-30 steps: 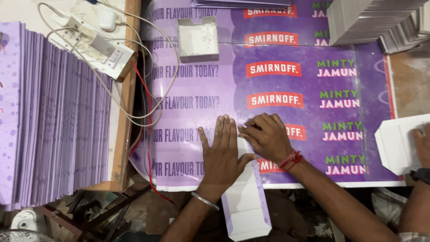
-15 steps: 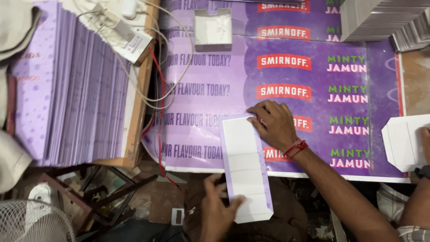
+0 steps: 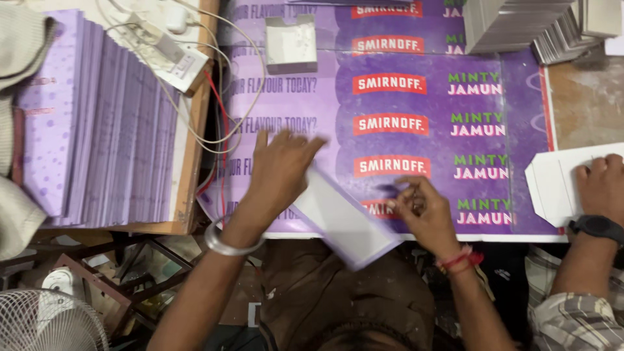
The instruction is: The person folds white cardboard pieces into small rectangular boxes on a purple branded mat. They repeatedly pick up flat pieces, fold along creases, and stack the finished boxes. Another person works alongside on the same mat.
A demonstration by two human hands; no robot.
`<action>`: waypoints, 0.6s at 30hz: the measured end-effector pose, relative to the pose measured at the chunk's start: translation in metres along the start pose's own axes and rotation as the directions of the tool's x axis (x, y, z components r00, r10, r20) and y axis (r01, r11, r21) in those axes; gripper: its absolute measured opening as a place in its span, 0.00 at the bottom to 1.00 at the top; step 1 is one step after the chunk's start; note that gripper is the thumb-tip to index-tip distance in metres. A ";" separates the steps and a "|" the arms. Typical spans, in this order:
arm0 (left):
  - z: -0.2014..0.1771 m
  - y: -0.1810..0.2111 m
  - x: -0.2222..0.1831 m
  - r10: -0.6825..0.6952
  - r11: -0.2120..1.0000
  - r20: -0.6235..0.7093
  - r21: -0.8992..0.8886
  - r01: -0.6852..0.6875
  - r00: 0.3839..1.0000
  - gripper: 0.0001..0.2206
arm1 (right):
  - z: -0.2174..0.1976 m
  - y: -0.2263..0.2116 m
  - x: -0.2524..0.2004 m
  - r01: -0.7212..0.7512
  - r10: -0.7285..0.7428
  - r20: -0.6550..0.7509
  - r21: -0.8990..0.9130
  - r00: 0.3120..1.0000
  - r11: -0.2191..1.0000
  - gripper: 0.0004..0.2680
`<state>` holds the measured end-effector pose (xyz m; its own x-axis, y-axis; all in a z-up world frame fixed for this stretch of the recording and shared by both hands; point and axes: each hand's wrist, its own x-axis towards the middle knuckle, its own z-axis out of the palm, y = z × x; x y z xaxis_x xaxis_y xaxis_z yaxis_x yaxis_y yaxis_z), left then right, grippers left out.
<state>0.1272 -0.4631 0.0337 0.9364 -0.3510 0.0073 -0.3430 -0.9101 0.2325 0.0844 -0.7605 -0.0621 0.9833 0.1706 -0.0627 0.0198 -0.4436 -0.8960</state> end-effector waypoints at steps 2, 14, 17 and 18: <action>0.015 0.017 0.013 0.130 0.990 -0.534 0.119 -0.079 0.835 0.27 | 0.006 0.002 -0.026 -0.075 0.074 -0.014 -0.086 0.997 0.993 0.13; 0.099 -0.051 -0.024 -0.561 0.607 -0.228 -0.768 0.207 0.796 0.37 | 0.042 -0.039 0.064 0.254 -0.215 0.141 -0.398 0.966 0.881 0.15; 0.102 -0.074 -0.016 -0.477 0.524 -0.215 -0.848 0.079 0.852 0.45 | 0.056 -0.044 0.097 0.270 -0.193 0.209 -0.455 0.959 0.849 0.20; 0.102 -0.078 -0.015 -0.452 0.567 -0.197 -0.816 0.110 0.870 0.47 | 0.059 -0.045 0.102 0.250 -0.167 0.215 -0.458 0.962 0.853 0.22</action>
<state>0.1322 -0.4094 -0.0837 0.9843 0.1498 0.0928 -0.0304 -0.3746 0.9267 0.1735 -0.6714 -0.0542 0.9042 0.4270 -0.0051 0.3457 -0.7388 -0.5785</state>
